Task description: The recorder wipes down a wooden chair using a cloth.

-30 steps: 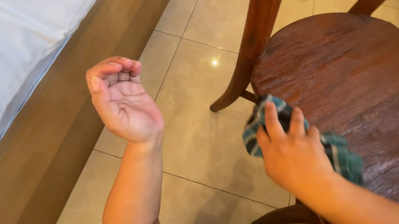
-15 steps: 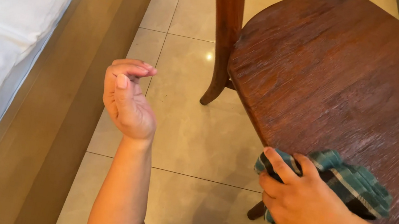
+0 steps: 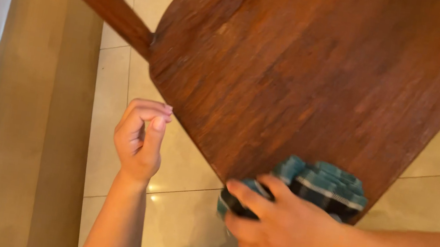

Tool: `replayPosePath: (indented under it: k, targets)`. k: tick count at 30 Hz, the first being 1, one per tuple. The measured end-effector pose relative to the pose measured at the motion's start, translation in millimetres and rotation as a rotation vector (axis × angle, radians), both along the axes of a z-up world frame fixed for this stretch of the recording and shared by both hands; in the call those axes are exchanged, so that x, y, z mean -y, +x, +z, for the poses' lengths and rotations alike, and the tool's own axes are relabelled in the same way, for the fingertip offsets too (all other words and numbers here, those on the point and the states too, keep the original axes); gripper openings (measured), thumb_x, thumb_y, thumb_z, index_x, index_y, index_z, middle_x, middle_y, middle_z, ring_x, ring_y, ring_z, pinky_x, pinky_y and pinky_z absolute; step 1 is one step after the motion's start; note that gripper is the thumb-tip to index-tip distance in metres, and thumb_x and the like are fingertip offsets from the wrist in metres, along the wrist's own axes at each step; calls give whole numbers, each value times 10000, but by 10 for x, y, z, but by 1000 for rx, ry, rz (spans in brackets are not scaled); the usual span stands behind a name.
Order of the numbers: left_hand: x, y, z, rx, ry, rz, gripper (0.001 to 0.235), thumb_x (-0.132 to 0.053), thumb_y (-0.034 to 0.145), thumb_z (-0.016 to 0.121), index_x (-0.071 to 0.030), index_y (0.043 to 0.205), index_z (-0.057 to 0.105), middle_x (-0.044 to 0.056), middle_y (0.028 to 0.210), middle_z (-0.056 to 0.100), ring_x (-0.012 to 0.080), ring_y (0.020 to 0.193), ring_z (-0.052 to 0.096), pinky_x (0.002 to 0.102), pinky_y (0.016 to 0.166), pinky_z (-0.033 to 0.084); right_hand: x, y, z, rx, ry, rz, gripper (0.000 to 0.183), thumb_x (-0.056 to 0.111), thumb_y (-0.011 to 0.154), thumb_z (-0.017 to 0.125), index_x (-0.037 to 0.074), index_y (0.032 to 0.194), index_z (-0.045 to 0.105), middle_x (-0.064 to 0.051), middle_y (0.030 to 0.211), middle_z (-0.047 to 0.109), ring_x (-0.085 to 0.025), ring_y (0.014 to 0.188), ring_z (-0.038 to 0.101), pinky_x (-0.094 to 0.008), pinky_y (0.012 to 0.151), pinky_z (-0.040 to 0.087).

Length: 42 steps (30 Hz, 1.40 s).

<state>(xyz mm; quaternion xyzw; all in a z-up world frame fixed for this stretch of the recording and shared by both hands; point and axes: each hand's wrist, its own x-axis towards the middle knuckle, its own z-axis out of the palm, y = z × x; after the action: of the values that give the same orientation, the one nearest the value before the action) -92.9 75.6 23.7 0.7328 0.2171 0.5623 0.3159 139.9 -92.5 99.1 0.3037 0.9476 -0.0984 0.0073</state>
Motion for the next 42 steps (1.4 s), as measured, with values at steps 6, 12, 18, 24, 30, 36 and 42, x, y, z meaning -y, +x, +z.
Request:
replayPosePath:
  k: [6, 12, 18, 24, 30, 36, 42]
  targets:
    - [313, 458, 10, -149, 114, -75, 160, -181, 1019, 618, -45, 936, 633, 103, 1007, 676, 239, 1022, 674, 411, 1069, 489, 272, 1584, -260, -338, 638, 115, 150, 316, 953, 702, 216, 1043, 637, -101, 1310, 612, -360, 1145, 632, -508, 897, 537]
    - [576, 703, 36, -379, 342, -14, 96, -238, 864, 679, -151, 823, 672, 8, 881, 733, 216, 925, 722, 435, 1024, 422, 305, 1639, -529, -273, 1034, -162, 199, 240, 944, 738, 196, 1066, 588, -122, 1249, 630, -342, 1074, 650, -490, 887, 545]
    - [606, 818, 314, -610, 233, 26, 274, -327, 791, 726, -139, 989, 701, 32, 1110, 736, 252, 1127, 681, 501, 1123, 373, 196, 1937, -786, -375, 1023, -67, 194, 342, 1009, 682, 292, 1177, 600, -52, 1280, 613, -293, 1111, 645, -463, 926, 519]
    - [546, 964, 518, -957, 234, -77, 711, -518, 791, 722, -163, 1394, 595, 94, 1537, 486, 331, 1473, 356, 577, 1183, 181, 27, 2338, -620, -509, 959, -665, 402, 455, 920, 587, 97, 1093, 646, -145, 1218, 670, -354, 1174, 603, -531, 980, 448]
    - [476, 1067, 538, -1035, 298, -130, 804, -608, 828, 673, -158, 1474, 506, 114, 1596, 381, 346, 1488, 275, 580, 1164, 128, 477, 1619, -717, -390, 923, -264, 193, 406, 945, 567, 320, 1064, 692, 5, 1232, 654, -238, 1158, 606, -478, 1043, 453]
    - [453, 1018, 534, -1029, 296, -161, 787, -624, 878, 643, -148, 1487, 502, 123, 1614, 368, 358, 1496, 263, 587, 1174, 117, -93, 2740, -728, -519, 817, -900, 417, 441, 995, 510, 85, 1163, 646, -87, 1459, 555, -387, 1390, 495, -509, 1191, 365]
    - [383, 976, 399, -1021, 309, -196, 809, -664, 895, 630, -122, 1485, 517, 134, 1609, 376, 364, 1510, 240, 598, 1169, 83, -532, 2975, -466, -428, 667, -1254, 405, 369, 1007, 572, 107, 1289, 699, -107, 1535, 509, -428, 1400, 436, -501, 1122, 388]
